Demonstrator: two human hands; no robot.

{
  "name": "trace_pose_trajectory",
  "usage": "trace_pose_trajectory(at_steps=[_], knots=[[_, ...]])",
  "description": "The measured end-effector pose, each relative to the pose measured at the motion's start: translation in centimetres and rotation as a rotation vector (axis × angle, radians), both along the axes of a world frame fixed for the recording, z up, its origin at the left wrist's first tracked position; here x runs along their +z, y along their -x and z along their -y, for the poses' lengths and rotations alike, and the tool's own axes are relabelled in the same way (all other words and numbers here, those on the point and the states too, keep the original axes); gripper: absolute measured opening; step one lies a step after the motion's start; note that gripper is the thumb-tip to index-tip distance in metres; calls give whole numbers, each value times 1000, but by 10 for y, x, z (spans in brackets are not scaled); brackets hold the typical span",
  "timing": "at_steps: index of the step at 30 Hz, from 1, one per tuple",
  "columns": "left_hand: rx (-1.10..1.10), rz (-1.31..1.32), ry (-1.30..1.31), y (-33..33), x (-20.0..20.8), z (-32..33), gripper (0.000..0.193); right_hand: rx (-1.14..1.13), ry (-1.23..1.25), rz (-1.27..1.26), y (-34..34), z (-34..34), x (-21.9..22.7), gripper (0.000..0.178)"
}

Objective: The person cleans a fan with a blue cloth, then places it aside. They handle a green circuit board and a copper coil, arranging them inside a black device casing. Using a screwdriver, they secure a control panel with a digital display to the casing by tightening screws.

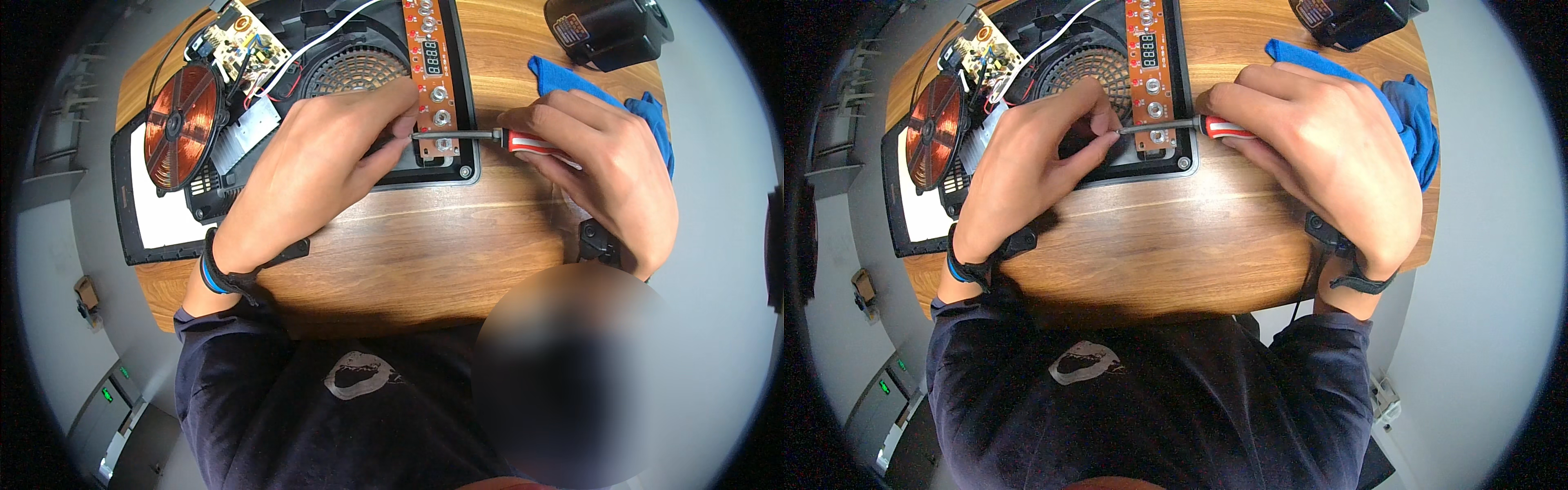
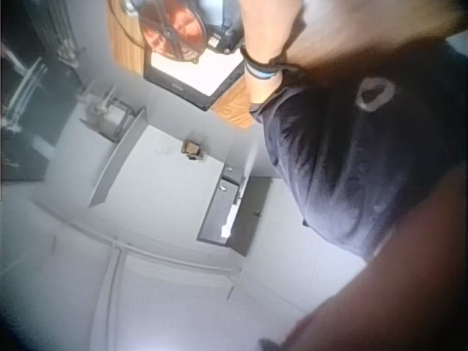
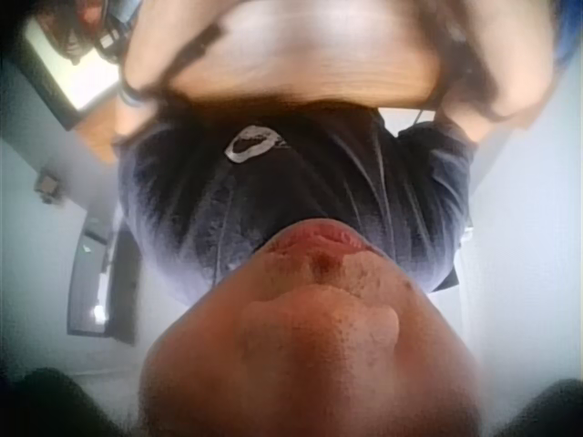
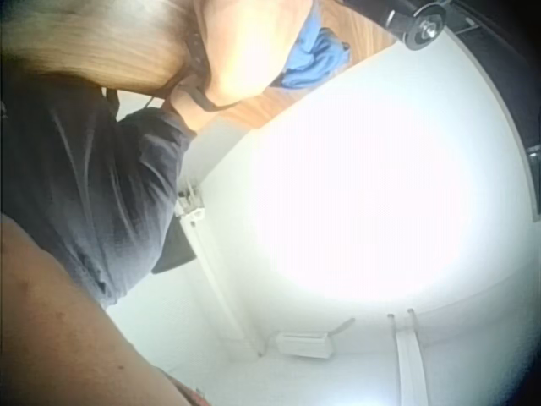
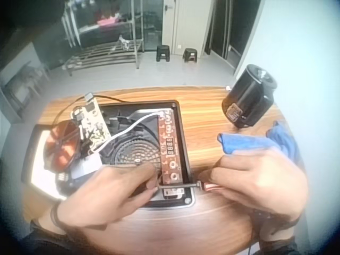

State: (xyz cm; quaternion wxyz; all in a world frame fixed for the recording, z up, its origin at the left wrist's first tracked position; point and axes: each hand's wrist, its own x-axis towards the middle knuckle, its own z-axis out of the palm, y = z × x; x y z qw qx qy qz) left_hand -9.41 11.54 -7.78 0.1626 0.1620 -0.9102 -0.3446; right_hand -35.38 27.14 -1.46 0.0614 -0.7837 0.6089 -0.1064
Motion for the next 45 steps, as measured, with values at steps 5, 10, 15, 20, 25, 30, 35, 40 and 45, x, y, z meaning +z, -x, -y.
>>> trace_pose_trajectory(at_steps=[5,10,15,20,25,30,35,40,45], knots=[[1,-12,7,0,-1,0,21,11,17,-9,-1,1,1,35],[-6,15,-26,-1,-3,2,22,-1,-19,-4,-2,0,1,39],[-19,20,-32,0,-2,2,23,-6,-26,-1,-2,0,1,38],[-20,-34,64,-3,-3,2,23,-20,-74,18,3,-3,3,40],[-102,18,104,-13,-2,-3,25,-92,-154,115,6,-11,15,43],[-219,118,163,-28,-7,-12,39,-102,-157,95,3,-12,17,45],[-269,181,175,-36,-5,-9,52,-85,-225,1,-7,-7,34,41],[-274,235,309,-42,-10,-15,55,-44,-219,-126,-23,1,42,36],[-261,210,329,-45,-16,-17,60,5,-217,-218,-32,8,49,36]])
